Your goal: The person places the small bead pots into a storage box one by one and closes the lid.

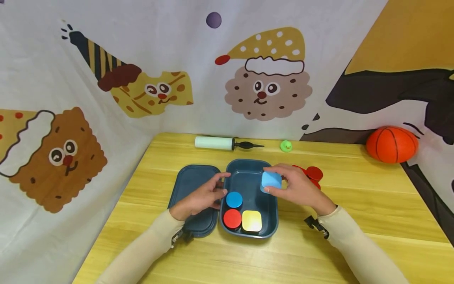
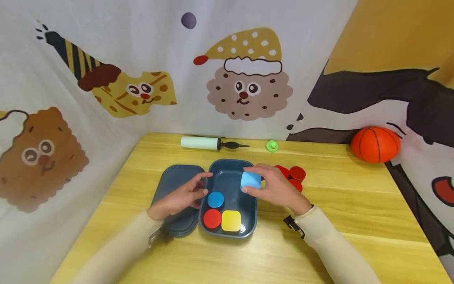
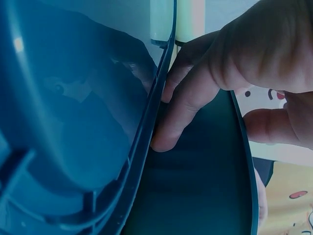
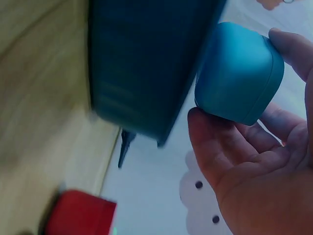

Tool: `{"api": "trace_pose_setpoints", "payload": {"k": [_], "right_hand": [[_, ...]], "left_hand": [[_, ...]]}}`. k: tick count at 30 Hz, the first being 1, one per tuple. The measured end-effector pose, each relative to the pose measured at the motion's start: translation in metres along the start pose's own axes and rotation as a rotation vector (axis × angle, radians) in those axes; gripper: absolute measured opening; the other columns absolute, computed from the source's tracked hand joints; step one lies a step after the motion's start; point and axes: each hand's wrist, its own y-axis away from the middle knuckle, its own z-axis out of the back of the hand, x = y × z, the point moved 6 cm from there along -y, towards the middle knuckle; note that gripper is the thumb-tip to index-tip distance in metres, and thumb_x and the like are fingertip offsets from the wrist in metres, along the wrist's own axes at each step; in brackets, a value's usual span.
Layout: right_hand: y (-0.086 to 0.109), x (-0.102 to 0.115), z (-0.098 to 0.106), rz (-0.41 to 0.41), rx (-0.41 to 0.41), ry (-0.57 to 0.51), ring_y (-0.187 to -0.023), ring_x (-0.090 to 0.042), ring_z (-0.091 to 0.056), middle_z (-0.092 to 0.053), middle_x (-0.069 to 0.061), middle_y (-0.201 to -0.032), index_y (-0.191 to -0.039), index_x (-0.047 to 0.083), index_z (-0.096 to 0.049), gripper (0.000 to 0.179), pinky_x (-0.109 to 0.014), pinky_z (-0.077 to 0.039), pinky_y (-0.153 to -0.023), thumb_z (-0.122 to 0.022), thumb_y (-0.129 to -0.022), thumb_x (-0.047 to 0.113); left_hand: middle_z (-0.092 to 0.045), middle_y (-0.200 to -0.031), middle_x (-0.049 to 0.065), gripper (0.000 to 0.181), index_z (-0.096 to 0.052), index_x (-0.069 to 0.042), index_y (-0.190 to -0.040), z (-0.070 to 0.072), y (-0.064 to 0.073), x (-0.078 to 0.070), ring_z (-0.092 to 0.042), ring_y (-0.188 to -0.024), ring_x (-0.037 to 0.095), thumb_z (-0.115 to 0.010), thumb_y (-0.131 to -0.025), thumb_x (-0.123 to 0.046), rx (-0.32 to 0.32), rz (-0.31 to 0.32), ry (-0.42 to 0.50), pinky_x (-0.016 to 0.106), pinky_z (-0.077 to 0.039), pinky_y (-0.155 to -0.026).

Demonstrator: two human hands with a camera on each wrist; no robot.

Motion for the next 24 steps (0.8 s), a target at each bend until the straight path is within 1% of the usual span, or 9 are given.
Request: {"api": "trace_pose_setpoints", "payload": {"k": [3, 6, 8, 11, 17, 21, 24], "right_hand": [[-0.005, 0.004, -0.012, -0.009, 0.038, -0.016, -0.101, -0.018, -0.066, -0.072, -0.003, -0.125, -0.137, 0.014, -0.07, 0.061, -0.032, -0.062, -0.076, -0.087, -0.087, 0.045], [-0.009, 0.006, -0.023, -0.014, 0.075, -0.028, -0.102, -0.018, -0.066, -0.072, -0.002, -0.126, -0.137, 0.015, -0.071, 0.062, -0.028, -0.062, -0.076, -0.086, -0.088, 0.049], [-0.01, 0.008, -0.03, -0.002, 0.099, -0.015, -0.102, -0.017, -0.067, -0.071, -0.002, -0.128, -0.138, 0.014, -0.07, 0.063, -0.026, -0.061, -0.077, -0.085, -0.088, 0.051], [-0.012, 0.01, -0.04, 0.032, 0.125, 0.03, -0.104, -0.017, -0.067, -0.071, -0.002, -0.132, -0.139, 0.014, -0.07, 0.064, -0.027, -0.06, -0.08, -0.083, -0.09, 0.053], [-0.012, 0.011, -0.058, 0.083, 0.152, 0.119, -0.116, -0.017, -0.064, -0.072, 0.001, -0.134, -0.14, 0.014, -0.069, 0.062, -0.037, -0.06, -0.09, -0.081, -0.092, 0.052], [-0.011, 0.012, -0.069, 0.106, 0.175, 0.175, -0.122, -0.022, -0.064, -0.073, 0.0, -0.134, -0.139, 0.014, -0.07, 0.062, -0.05, -0.055, -0.102, -0.079, -0.092, 0.053], [-0.011, 0.012, -0.073, 0.111, 0.186, 0.22, -0.124, -0.024, -0.065, -0.074, -0.001, -0.133, -0.138, 0.016, -0.071, 0.06, -0.054, -0.051, -0.105, -0.08, -0.091, 0.053]], "left_hand": [[-0.038, -0.141, 0.023, 0.06, -0.024, -0.026, -0.168, 0.0, 0.0, -0.001, -0.056, -0.11, 0.028, -0.047, -0.113, -0.015, -0.004, 0.0, 0.0, 0.042, -0.061, -0.083], [-0.039, -0.14, 0.022, 0.06, -0.024, -0.025, -0.168, 0.0, -0.001, -0.002, -0.057, -0.11, 0.028, -0.047, -0.113, -0.015, -0.005, 0.0, 0.002, 0.041, -0.061, -0.082], [-0.04, -0.139, 0.022, 0.061, -0.023, -0.024, -0.168, 0.0, -0.001, -0.001, -0.057, -0.11, 0.028, -0.047, -0.113, -0.015, -0.005, 0.001, 0.003, 0.042, -0.061, -0.082], [-0.04, -0.14, 0.023, 0.061, -0.023, -0.023, -0.168, -0.001, -0.001, -0.001, -0.058, -0.11, 0.027, -0.047, -0.113, -0.015, -0.006, 0.0, 0.004, 0.042, -0.062, -0.082], [-0.039, -0.141, 0.024, 0.061, -0.023, -0.024, -0.169, 0.0, -0.002, 0.001, -0.057, -0.108, 0.027, -0.046, -0.113, -0.015, -0.008, -0.008, 0.002, 0.041, -0.061, -0.08], [-0.04, -0.14, 0.022, 0.06, -0.023, -0.024, -0.168, 0.001, -0.002, 0.002, -0.056, -0.109, 0.027, -0.046, -0.113, -0.015, -0.005, -0.004, 0.001, 0.041, -0.061, -0.081], [-0.04, -0.138, 0.021, 0.06, -0.023, -0.024, -0.168, 0.001, -0.003, 0.002, -0.056, -0.109, 0.027, -0.047, -0.113, -0.016, -0.007, -0.002, 0.001, 0.042, -0.061, -0.082]]}}
